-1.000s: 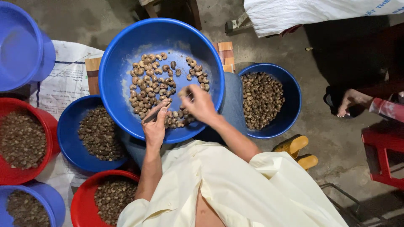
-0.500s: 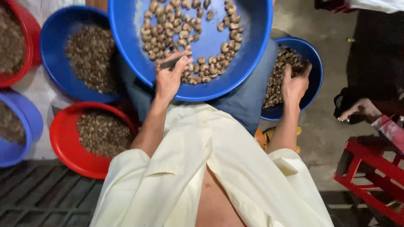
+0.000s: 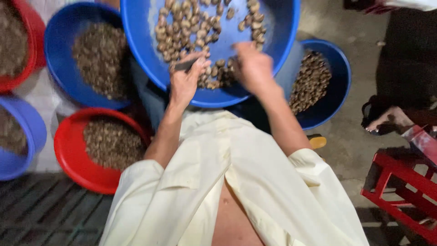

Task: Cleaning and scraping individual nuts using a small hand tool in a processing facility.

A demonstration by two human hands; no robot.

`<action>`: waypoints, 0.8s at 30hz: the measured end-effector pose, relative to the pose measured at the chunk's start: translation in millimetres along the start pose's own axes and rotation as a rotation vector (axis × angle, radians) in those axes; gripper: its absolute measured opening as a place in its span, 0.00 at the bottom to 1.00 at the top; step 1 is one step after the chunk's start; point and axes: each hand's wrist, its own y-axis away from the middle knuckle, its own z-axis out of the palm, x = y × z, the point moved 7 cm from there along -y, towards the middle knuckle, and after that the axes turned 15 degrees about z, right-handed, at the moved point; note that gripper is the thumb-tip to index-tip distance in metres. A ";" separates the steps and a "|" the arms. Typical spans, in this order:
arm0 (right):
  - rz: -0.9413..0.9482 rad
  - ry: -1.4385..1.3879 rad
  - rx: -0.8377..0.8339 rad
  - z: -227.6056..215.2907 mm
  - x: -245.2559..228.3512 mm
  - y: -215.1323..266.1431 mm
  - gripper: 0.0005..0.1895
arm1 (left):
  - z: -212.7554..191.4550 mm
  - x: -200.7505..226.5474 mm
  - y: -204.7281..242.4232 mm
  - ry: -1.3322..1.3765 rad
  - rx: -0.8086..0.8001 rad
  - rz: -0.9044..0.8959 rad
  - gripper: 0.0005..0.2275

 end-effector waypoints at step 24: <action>0.148 -0.084 -0.397 95.5 -0.4 -23.4 0.16 | -6.2 -10.0 -6.7 -0.032 0.091 -0.074 0.09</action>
